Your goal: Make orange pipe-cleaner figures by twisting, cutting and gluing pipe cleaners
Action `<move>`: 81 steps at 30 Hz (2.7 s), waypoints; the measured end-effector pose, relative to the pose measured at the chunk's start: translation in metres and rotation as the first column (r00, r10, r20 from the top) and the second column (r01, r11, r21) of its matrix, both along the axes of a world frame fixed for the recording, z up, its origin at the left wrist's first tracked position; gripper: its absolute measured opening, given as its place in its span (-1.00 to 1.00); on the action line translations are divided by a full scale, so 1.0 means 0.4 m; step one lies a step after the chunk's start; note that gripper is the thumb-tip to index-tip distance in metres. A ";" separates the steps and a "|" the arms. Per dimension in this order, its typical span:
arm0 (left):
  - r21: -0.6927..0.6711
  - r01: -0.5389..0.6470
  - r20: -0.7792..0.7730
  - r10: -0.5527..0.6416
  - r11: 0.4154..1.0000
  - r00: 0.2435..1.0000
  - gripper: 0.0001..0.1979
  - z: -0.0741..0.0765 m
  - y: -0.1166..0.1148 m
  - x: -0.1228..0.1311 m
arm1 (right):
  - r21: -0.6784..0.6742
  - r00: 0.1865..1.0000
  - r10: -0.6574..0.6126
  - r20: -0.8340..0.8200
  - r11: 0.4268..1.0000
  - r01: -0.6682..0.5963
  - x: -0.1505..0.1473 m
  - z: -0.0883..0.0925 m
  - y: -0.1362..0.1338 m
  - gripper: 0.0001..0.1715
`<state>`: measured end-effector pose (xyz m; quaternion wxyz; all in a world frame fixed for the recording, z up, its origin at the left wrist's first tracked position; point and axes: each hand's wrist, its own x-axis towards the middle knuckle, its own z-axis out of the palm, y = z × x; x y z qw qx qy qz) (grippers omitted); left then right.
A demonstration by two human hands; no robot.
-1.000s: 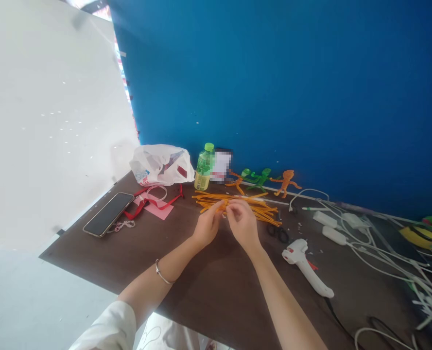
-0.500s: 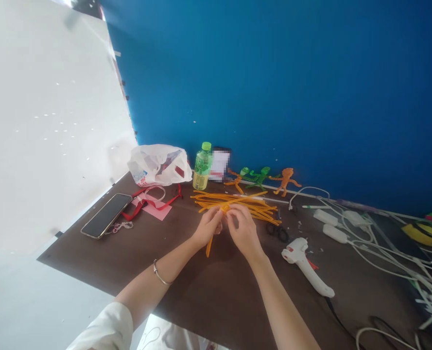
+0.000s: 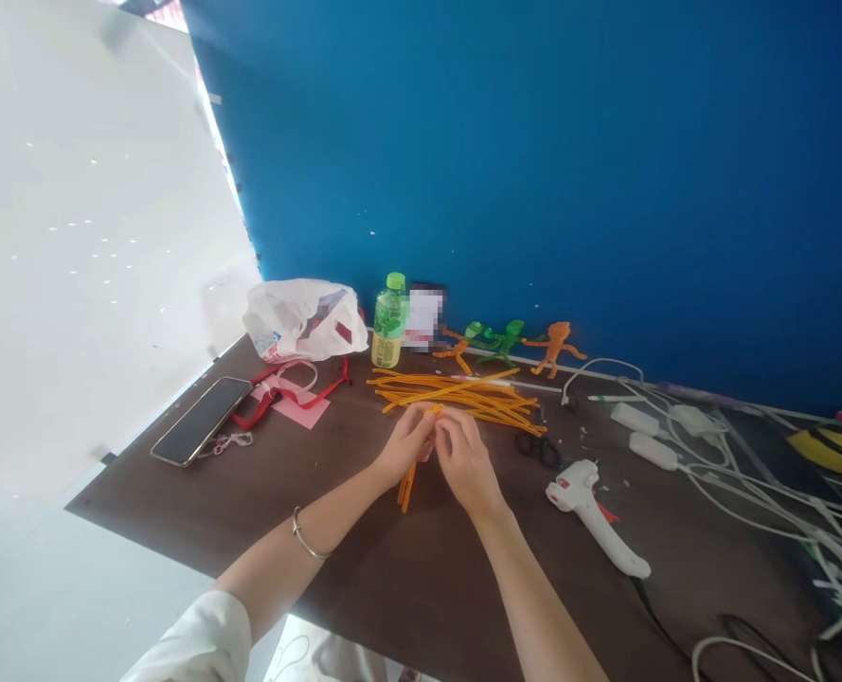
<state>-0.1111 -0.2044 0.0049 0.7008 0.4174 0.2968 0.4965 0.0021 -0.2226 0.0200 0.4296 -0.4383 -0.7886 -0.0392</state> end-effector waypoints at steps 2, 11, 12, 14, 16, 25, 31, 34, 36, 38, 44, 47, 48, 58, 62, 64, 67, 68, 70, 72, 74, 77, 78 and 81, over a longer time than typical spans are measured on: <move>-0.012 0.013 0.024 -0.013 1.000 1.000 -0.62 -0.001 -0.001 -0.001 | 0.006 1.000 -0.003 -0.007 1.000 0.003 0.000 -0.003 0.000 -0.80; -0.059 0.047 0.036 -0.045 0.997 0.998 -0.63 0.012 -0.008 -0.006 | 0.014 0.996 -0.007 -0.085 1.000 0.008 0.009 -0.016 -0.003 -0.78; -0.055 0.056 0.035 -0.054 0.997 0.998 -0.63 0.011 -0.009 -0.005 | 0.018 0.995 -0.009 -0.097 1.000 0.011 0.011 -0.017 -0.004 -0.78; -0.042 0.069 0.039 -0.067 0.997 0.997 -0.63 0.007 -0.010 -0.004 | 0.028 0.994 -0.013 -0.113 0.999 0.016 0.014 -0.018 -0.005 -0.78; -0.035 0.067 0.043 -0.065 0.997 0.997 -0.63 0.003 -0.010 -0.003 | 0.033 0.993 -0.013 -0.120 0.999 0.017 0.015 -0.018 -0.006 -0.77; -0.044 0.059 0.033 -0.057 0.997 0.998 -0.63 0.010 -0.008 -0.007 | -0.002 0.980 -0.012 -0.197 1.000 0.012 0.011 -0.021 -0.004 -0.77; -0.028 0.056 0.021 -0.055 0.998 0.998 -0.65 0.012 -0.011 -0.006 | -0.018 0.994 -0.010 -0.111 1.000 0.008 0.020 -0.023 0.000 -0.79; -0.031 0.058 0.036 -0.056 0.998 0.998 -0.66 0.009 -0.010 -0.006 | -0.027 1.000 0.006 -0.012 1.000 -0.006 0.028 -0.027 -0.001 -0.75; -0.043 0.062 0.050 -0.060 0.997 0.997 -0.67 0.006 -0.008 -0.006 | -0.029 0.998 0.031 0.048 0.999 -0.029 0.033 -0.029 -0.002 -0.71; -0.058 0.063 0.071 -0.059 0.996 0.996 -0.67 0.003 -0.006 -0.007 | -0.041 0.995 0.072 0.072 0.997 -0.070 0.037 -0.031 -0.003 -0.65; -0.097 0.073 0.078 -0.066 0.993 0.995 -0.66 0.003 -0.003 -0.009 | -0.002 0.992 0.032 -0.124 0.999 -0.032 0.032 -0.025 -0.004 -0.62; -0.083 0.088 0.068 -0.082 0.993 0.994 -0.66 0.004 -0.005 -0.008 | 0.028 0.981 -0.026 -0.190 0.999 0.032 0.027 -0.023 -0.001 -0.71; -0.076 0.090 0.064 -0.086 0.993 0.994 -0.67 0.004 -0.006 -0.008 | 0.036 0.981 -0.030 -0.194 0.999 0.037 0.027 -0.023 0.000 -0.74; -0.098 0.110 0.087 -0.101 0.989 0.991 -0.69 -0.001 -0.007 -0.006 | 0.084 0.994 0.008 0.105 0.996 -0.017 0.045 -0.038 0.003 -0.71; -0.121 0.108 0.124 -0.093 0.987 0.988 -0.72 -0.001 -0.004 -0.007 | 0.040 0.997 0.073 0.003 0.997 -0.073 0.040 -0.027 -0.004 -0.63; -0.125 0.105 0.135 -0.088 0.987 0.987 -0.73 0.001 -0.005 -0.008 | 0.042 0.992 0.051 -0.118 0.998 -0.047 0.035 -0.022 -0.005 -0.64; -0.126 0.121 0.152 -0.102 0.985 0.983 -0.73 0.007 -0.009 -0.006 | 0.065 0.983 0.014 -0.184 0.998 -0.002 0.031 -0.022 -0.002 -0.69; -0.126 0.131 0.157 -0.110 0.983 0.981 -0.72 0.008 -0.010 -0.006 | 0.067 0.983 0.013 -0.181 0.998 -0.001 0.032 -0.025 0.000 -0.69; -0.127 0.150 0.163 -0.129 0.980 0.978 -0.72 0.008 -0.011 -0.005 | 0.066 0.986 0.018 -0.168 0.998 -0.007 0.036 -0.033 0.004 -0.70; -0.125 0.172 0.167 -0.150 0.977 0.975 -0.73 0.006 -0.011 -0.005 | 0.065 0.990 0.020 -0.143 0.998 -0.011 0.041 -0.040 0.006 -0.70; -0.125 0.188 0.170 -0.166 0.974 0.971 -0.74 0.004 -0.009 -0.005 | 0.073 0.995 0.022 -0.101 0.997 -0.014 0.045 -0.043 0.007 -0.70; -0.121 0.193 0.164 -0.172 0.974 0.971 -0.74 0.003 -0.008 -0.005 | 0.092 0.998 0.013 -0.067 0.996 -0.007 0.048 -0.041 0.006 -0.68; -0.117 0.191 0.160 -0.171 0.975 0.972 -0.73 0.004 -0.008 -0.005 | 0.097 0.998 0.010 -0.060 0.995 -0.004 0.049 -0.041 0.005 -0.67; -0.109 0.186 0.152 -0.168 0.977 0.974 -0.72 0.006 -0.009 -0.005 | 0.108 1.000 0.002 -0.018 0.994 0.000 0.051 -0.042 0.005 -0.65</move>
